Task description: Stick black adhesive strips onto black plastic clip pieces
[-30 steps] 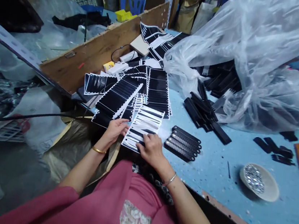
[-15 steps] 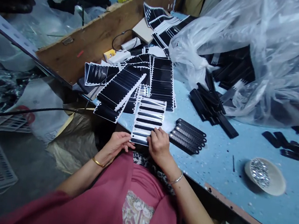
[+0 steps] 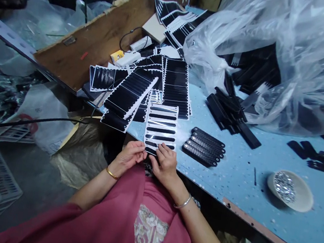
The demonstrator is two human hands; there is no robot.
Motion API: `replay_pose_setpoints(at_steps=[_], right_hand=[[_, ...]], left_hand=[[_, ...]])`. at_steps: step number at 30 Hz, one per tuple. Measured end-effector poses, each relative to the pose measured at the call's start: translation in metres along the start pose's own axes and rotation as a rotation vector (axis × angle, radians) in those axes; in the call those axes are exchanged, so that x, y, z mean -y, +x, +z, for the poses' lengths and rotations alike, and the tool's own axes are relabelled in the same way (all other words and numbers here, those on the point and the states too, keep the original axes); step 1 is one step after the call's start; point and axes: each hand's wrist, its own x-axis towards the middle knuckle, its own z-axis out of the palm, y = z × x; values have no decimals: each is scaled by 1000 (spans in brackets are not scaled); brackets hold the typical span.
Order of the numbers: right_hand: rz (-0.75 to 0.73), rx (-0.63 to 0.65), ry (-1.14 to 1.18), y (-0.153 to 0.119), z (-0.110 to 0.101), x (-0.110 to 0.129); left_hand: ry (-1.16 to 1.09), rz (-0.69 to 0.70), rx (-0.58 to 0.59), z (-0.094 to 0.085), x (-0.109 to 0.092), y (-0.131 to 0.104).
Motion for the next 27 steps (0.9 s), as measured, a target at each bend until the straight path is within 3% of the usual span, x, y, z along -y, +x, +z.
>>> replay_pose_setpoints(at_steps=[3,8,19,27], right_hand=[[65,-12,89,1,0,1],[152,-7,177,6,-7,-1],[176,71,291,5,-8,-15],[197,49,189,15,-8,2]], left_hand=[[5,-10,39,9,2,5],[197,137,-70,19,6,5],[-40,39,-18,13,-2,-1],[33,51,-101,17,-3,-4]])
